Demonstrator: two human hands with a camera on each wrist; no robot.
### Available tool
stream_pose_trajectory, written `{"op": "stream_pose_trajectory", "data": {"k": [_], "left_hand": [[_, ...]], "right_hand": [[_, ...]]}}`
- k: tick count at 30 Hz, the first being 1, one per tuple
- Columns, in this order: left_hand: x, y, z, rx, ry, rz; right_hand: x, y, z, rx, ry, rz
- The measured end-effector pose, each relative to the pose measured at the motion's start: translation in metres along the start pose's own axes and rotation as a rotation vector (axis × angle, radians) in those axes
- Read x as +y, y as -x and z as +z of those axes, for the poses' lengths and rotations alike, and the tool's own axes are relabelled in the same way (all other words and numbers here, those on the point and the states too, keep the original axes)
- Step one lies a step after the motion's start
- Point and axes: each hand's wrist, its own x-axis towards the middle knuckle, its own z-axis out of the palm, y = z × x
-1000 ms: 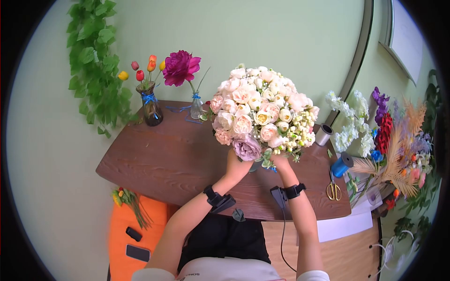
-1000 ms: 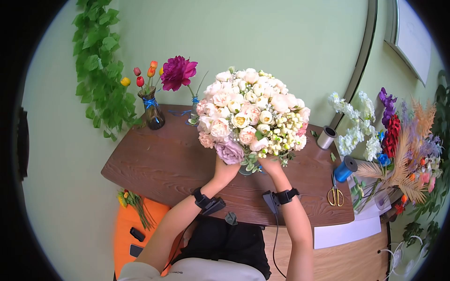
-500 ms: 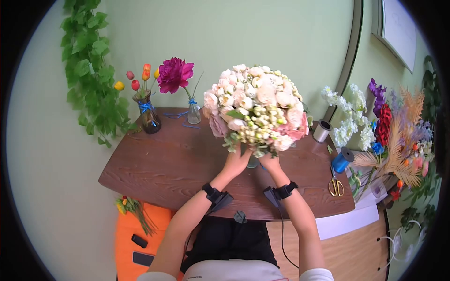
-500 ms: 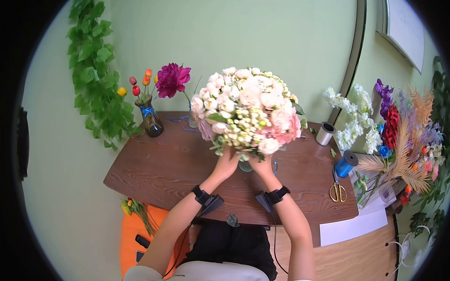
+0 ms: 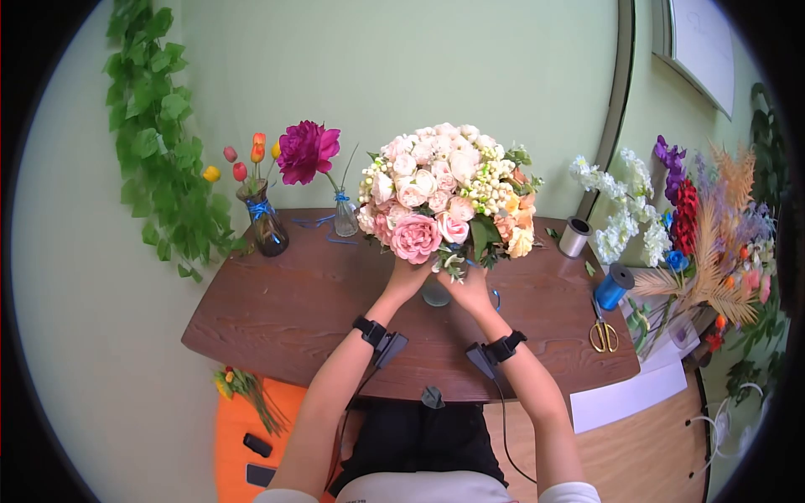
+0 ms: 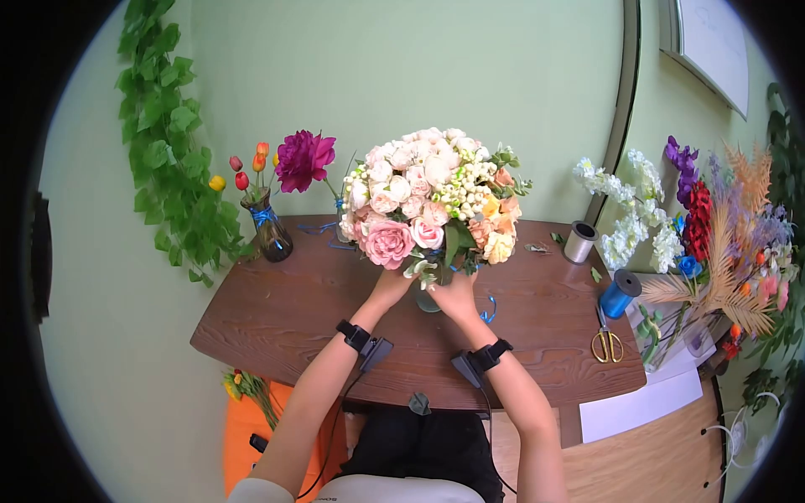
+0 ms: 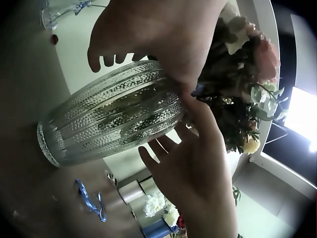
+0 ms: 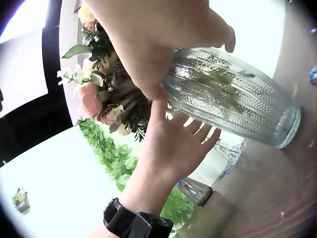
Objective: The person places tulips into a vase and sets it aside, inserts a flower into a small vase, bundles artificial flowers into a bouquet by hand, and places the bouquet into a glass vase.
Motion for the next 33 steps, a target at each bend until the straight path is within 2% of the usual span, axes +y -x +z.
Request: {"op": "stream_pose_trajectory", "data": {"k": [1,3,5,6,8,9,11,12,17,19,20,21,22,23,24,25,27,28,29,31,32,33], "left_hand": [[0.002,0.001,-0.001,0.002,-0.105,0.044],[0.006,0.001,-0.002,0.034,-0.123,0.06],[0.005,0.001,-0.005,0.042,-0.163,0.077],[0.005,0.001,-0.006,0.04,-0.164,0.075],[0.001,0.0,-0.007,0.031,-0.137,0.06],[0.0,0.001,-0.007,0.028,-0.136,0.059],[0.0,0.001,-0.006,0.01,0.068,-0.006],[0.0,0.003,-0.005,0.015,0.096,-0.055],[0.033,0.006,-0.006,-0.022,0.092,-0.178],[0.037,0.006,-0.009,0.014,0.055,-0.301],[0.029,0.004,-0.01,0.106,0.047,-0.213],[0.016,0.001,-0.012,0.106,0.046,-0.214],[0.01,-0.002,-0.016,0.165,0.05,-0.256],[0.005,-0.004,-0.02,0.224,0.055,-0.299],[0.0,-0.006,-0.023,0.24,-0.023,-0.377],[0.004,-0.015,-0.033,0.132,0.015,-0.3],[0.01,-0.007,-0.032,0.203,-0.078,-0.193],[-0.03,-0.011,-0.037,0.246,-0.072,-0.144],[-0.032,-0.01,-0.037,0.247,-0.072,-0.142],[-0.027,-0.007,-0.038,0.264,-0.096,-0.25],[-0.015,-0.003,-0.03,0.342,-0.04,-0.303],[-0.016,-0.002,-0.031,0.344,-0.041,-0.301]], "right_hand": [[-0.001,0.0,0.0,-0.109,-0.017,0.039],[-0.003,-0.001,0.003,-0.052,-0.046,-0.005],[0.0,-0.001,0.009,0.107,-0.007,-0.053],[0.002,-0.001,0.009,0.108,-0.008,-0.051],[0.001,-0.001,0.005,-0.059,-0.25,0.139],[0.001,0.0,0.005,-0.057,-0.25,0.141],[-0.001,0.0,0.006,-0.05,-0.126,0.128],[0.001,0.0,0.007,-0.039,-0.167,0.083],[-0.003,-0.005,0.012,-0.05,-0.159,0.102],[-0.003,-0.005,0.015,-0.044,-0.131,0.092],[-0.006,-0.005,0.016,0.054,-0.18,0.047],[-0.009,-0.005,0.016,0.151,-0.229,0.003],[-0.018,-0.006,0.009,0.122,-0.143,-0.068],[-0.014,-0.005,0.011,0.055,-0.023,-0.041],[-0.015,-0.003,0.012,0.087,-0.012,0.011],[-0.017,-0.002,0.013,0.118,-0.001,0.063],[-0.019,-0.002,0.012,0.107,-0.013,0.063],[-0.017,-0.002,0.013,0.1,-0.026,0.073],[-0.015,-0.002,0.014,0.093,-0.04,0.082],[-0.009,-0.003,0.016,0.072,0.007,0.096],[-0.009,-0.005,0.017,0.049,0.0,0.098],[-0.009,-0.006,0.017,0.025,-0.006,0.099]]}}
